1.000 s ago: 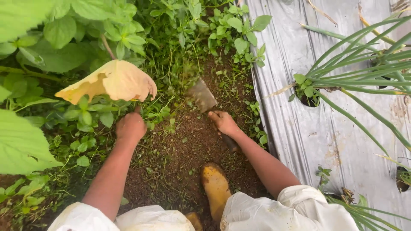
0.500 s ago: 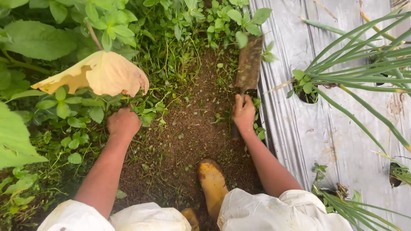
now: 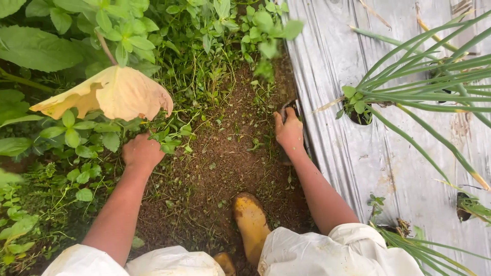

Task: Using a hand trowel to remove weeds from a garden bed next to rows of planted crops.

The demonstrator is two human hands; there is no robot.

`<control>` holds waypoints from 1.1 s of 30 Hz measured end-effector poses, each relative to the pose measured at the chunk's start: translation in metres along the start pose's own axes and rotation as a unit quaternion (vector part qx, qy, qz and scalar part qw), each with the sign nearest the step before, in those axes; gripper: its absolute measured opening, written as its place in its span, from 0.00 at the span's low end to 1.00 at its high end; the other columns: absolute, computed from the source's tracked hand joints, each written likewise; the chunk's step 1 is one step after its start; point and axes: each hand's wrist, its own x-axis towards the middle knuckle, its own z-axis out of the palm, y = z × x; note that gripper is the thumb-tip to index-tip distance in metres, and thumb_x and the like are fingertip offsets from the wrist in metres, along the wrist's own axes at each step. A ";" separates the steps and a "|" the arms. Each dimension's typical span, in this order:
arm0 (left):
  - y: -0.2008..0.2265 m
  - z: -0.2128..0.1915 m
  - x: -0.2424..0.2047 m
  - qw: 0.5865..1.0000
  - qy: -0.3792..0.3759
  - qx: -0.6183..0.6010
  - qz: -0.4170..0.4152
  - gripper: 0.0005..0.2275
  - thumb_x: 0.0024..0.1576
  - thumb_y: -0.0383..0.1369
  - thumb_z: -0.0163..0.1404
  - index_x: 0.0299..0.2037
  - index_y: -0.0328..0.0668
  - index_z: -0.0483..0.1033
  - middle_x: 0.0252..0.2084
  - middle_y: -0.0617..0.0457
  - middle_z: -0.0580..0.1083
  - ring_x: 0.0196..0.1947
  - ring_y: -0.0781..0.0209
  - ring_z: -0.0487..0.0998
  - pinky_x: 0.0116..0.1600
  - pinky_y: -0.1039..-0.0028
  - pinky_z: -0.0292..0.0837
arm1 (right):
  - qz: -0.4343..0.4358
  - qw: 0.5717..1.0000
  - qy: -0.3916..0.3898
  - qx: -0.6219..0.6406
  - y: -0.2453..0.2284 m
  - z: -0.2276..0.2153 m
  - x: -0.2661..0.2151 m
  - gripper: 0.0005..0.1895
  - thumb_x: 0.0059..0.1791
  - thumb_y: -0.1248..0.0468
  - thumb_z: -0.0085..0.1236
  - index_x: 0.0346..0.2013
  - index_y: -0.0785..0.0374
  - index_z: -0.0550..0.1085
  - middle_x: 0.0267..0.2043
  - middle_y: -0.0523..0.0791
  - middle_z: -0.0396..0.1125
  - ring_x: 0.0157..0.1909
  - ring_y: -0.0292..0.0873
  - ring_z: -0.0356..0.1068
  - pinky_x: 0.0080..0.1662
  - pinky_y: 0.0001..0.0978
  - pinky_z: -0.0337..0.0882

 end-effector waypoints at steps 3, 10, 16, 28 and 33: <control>-0.016 0.026 0.024 1.000 0.004 -0.019 -0.001 0.16 0.59 0.38 0.46 0.40 0.30 0.80 0.20 0.44 0.75 0.12 0.57 0.73 0.17 0.66 0.67 | 0.031 0.999 -0.025 -0.015 0.006 0.003 0.003 0.20 0.56 0.50 0.54 0.52 0.63 0.71 0.38 0.60 0.73 0.43 0.66 0.75 0.40 0.59 0.76; -0.024 0.048 0.029 1.000 0.003 0.004 0.022 0.16 0.59 0.31 0.44 0.52 0.29 0.78 0.19 0.44 0.74 0.10 0.57 0.71 0.17 0.69 0.68 | 0.015 0.992 -0.084 -0.089 0.031 0.025 0.031 0.24 0.56 0.46 0.51 0.54 0.63 0.69 0.41 0.63 0.73 0.45 0.68 0.75 0.43 0.62 0.76; -0.013 0.017 0.004 0.995 0.007 0.065 0.076 0.16 0.59 0.31 0.49 0.16 0.39 0.75 0.13 0.51 0.65 0.08 0.66 0.60 0.17 0.74 0.60 | -0.088 0.983 -0.107 -0.121 -0.015 0.020 0.037 0.12 0.57 0.61 0.47 0.45 0.69 0.68 0.32 0.64 0.69 0.33 0.70 0.75 0.33 0.63 0.74; -0.026 0.033 0.016 0.996 0.043 0.043 0.058 0.15 0.56 0.29 0.50 0.14 0.43 0.73 0.12 0.52 0.63 0.10 0.65 0.58 0.19 0.72 0.59 | -0.015 0.992 -0.121 -0.016 0.005 0.033 0.051 0.19 0.59 0.53 0.47 0.50 0.68 0.68 0.37 0.62 0.71 0.40 0.66 0.76 0.32 0.58 0.76; -0.023 0.033 0.006 0.998 0.036 -0.003 0.049 0.17 0.57 0.29 0.48 0.13 0.43 0.70 0.14 0.48 0.65 0.11 0.63 0.60 0.19 0.71 0.60 | -0.006 0.986 -0.160 -0.038 0.021 0.048 0.051 0.14 0.59 0.58 0.46 0.48 0.68 0.66 0.35 0.62 0.71 0.37 0.66 0.76 0.31 0.56 0.77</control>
